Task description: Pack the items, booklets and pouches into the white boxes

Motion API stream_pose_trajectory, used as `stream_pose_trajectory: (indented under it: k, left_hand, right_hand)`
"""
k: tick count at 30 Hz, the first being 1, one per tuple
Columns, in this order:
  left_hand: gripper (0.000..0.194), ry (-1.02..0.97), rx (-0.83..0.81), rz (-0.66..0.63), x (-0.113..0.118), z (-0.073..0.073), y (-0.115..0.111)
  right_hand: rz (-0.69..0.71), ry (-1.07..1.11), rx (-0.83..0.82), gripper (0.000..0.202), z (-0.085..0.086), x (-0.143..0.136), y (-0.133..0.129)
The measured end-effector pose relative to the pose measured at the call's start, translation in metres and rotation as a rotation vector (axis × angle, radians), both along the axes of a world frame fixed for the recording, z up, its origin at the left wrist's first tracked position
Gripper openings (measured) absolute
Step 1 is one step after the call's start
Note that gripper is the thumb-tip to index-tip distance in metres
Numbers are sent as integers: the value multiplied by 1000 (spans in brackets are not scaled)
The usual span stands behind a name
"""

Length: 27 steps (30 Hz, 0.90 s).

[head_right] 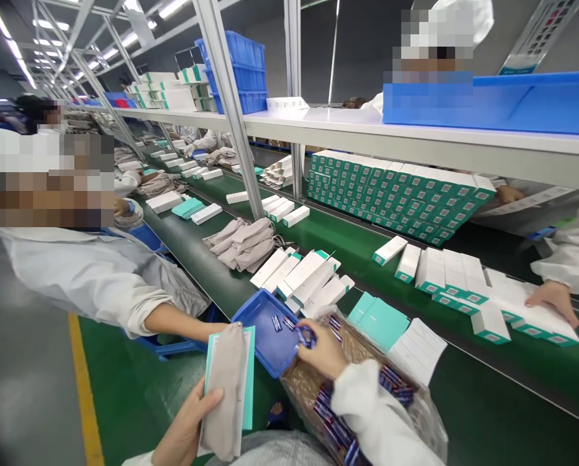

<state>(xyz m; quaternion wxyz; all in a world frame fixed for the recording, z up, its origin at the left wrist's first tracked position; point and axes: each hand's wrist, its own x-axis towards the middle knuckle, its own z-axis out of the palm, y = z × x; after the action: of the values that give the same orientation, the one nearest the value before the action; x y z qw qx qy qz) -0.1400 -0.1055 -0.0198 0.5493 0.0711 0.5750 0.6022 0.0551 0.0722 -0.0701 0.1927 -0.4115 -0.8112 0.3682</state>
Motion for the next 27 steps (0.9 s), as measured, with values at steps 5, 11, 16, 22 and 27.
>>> stream_pose_trajectory:
  k: [5, 11, 16, 22, 27]
  left_hand:
    - [92, 15, -59, -36, -5, 2, 0]
    - [94, 24, -103, -78, -10, 3, 5]
    - [97, 30, -96, -138, -10, 4, 14]
    - [89, 43, -38, -200, -4, -4, 28]
    - [83, 12, -16, -217, 4, -15, 32]
  right_hand:
    - [205, -171, 175, 34, -4, -106, 3]
    - [149, -141, 276, 29, -18, -93, 10]
    - [-149, -192, 287, 36, -26, 43, -11]
    - [-143, -539, 222, 81, -64, 111, -60]
    - [141, -517, 223, 69, -69, 83, -80]
